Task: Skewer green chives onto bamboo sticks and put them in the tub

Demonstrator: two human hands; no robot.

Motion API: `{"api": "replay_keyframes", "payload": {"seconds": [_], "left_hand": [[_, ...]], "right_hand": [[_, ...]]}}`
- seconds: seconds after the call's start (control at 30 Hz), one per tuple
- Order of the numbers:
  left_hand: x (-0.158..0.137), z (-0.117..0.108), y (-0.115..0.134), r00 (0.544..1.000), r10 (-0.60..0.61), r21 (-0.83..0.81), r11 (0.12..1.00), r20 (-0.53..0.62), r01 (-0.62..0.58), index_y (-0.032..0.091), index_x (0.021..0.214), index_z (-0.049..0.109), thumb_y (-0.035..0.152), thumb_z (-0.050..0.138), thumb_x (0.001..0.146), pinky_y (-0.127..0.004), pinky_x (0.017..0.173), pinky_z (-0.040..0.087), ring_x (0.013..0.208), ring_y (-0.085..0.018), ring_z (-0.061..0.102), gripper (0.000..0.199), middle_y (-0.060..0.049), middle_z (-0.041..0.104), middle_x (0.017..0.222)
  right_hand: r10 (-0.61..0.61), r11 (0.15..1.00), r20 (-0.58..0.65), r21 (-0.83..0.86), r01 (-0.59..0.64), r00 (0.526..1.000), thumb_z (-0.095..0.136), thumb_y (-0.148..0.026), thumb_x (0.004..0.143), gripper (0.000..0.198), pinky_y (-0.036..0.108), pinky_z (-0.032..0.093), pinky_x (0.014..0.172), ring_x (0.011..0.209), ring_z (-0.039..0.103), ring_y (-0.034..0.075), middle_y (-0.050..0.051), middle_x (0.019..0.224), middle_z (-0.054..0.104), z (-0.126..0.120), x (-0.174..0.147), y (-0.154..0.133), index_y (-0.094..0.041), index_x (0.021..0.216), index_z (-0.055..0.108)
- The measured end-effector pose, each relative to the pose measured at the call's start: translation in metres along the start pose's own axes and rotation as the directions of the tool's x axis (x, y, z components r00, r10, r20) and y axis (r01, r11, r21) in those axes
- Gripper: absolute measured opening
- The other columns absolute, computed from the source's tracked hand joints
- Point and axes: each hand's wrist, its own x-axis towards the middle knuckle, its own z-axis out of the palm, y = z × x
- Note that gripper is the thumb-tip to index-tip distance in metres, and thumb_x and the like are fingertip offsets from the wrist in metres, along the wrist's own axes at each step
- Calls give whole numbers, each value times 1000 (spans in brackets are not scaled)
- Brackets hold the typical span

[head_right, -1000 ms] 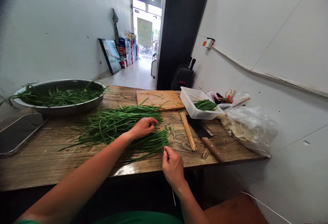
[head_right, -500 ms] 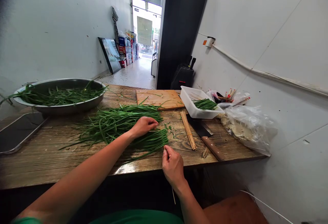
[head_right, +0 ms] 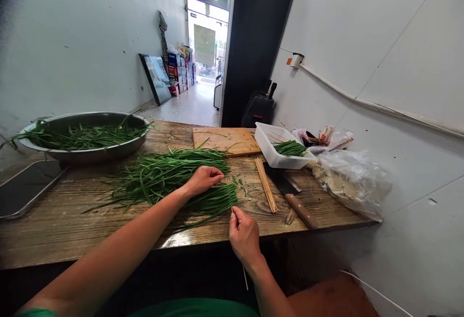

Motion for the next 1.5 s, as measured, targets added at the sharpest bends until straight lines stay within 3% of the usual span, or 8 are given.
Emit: {"api": "replay_keyframes", "payload": {"seconds": [0.7, 0.87, 1.0, 1.07, 1.2, 1.37, 1.5], "left_hand": [[-3, -3, 7, 999, 41, 40, 998, 24, -42, 12, 74, 69, 33, 47, 73, -19, 52, 33, 55, -10, 49, 30, -1, 62, 61], [-7, -9, 11, 989, 77, 37, 996, 122, -82, 12, 75, 69, 31, 47, 72, -18, 54, 34, 57, -10, 50, 29, 0, 63, 63], [-10, -15, 13, 945, 165, 28, 983, 282, -180, 13, 79, 69, 30, 48, 73, -18, 57, 35, 60, -10, 52, 28, 1, 64, 67], [-9, -19, 12, 955, 175, 90, 975, 239, -201, 13, 75, 69, 33, 47, 75, -19, 57, 35, 59, -10, 51, 30, 1, 62, 63], [-4, -25, 5, 974, 226, 271, 938, -10, -215, 15, 77, 68, 32, 48, 77, -24, 68, 35, 70, -14, 51, 27, -4, 62, 74], [-4, -23, -6, 954, 275, 511, 807, 121, -297, 23, 74, 69, 28, 56, 72, -35, 79, 28, 85, -21, 46, 14, -5, 57, 78], [-6, -18, -10, 968, 218, 569, 783, 129, -252, 23, 74, 69, 27, 57, 71, -37, 79, 25, 89, -23, 42, 13, -7, 54, 81]], "right_hand": [[-27, 1000, -15, -9, 26, 1000, 39, -24, 83, 31, 24, 49, 63, 71, 65, 18, 9, 86, 69, 1, 0, 3, -13, 99, 64], [-4, 1000, 12, 2, 4, 1000, 39, -25, 83, 32, 23, 49, 61, 66, 64, 17, 8, 82, 69, 0, 0, 2, -13, 99, 64], [-4, 1000, 16, -3, 4, 1000, 38, -26, 83, 32, 23, 48, 58, 64, 63, 16, 8, 83, 69, -1, 0, 1, -13, 98, 63], [-3, 1000, 10, -2, 3, 1000, 38, -26, 83, 32, 22, 48, 58, 64, 63, 16, 9, 84, 69, 0, 0, 1, -12, 98, 63], [1, 1000, -1, -2, -1, 1000, 38, -26, 83, 32, 23, 47, 54, 59, 62, 15, 7, 80, 69, 0, -1, 1, -13, 98, 63], [-9, 1000, -8, -22, 9, 1000, 38, -27, 82, 33, 22, 45, 49, 52, 60, 14, 7, 75, 69, 1, -1, 2, -12, 97, 64], [-5, 999, -4, -35, 5, 1000, 38, -27, 83, 33, 21, 42, 44, 45, 56, 12, 6, 73, 68, 2, -1, 3, -13, 98, 64]]}}
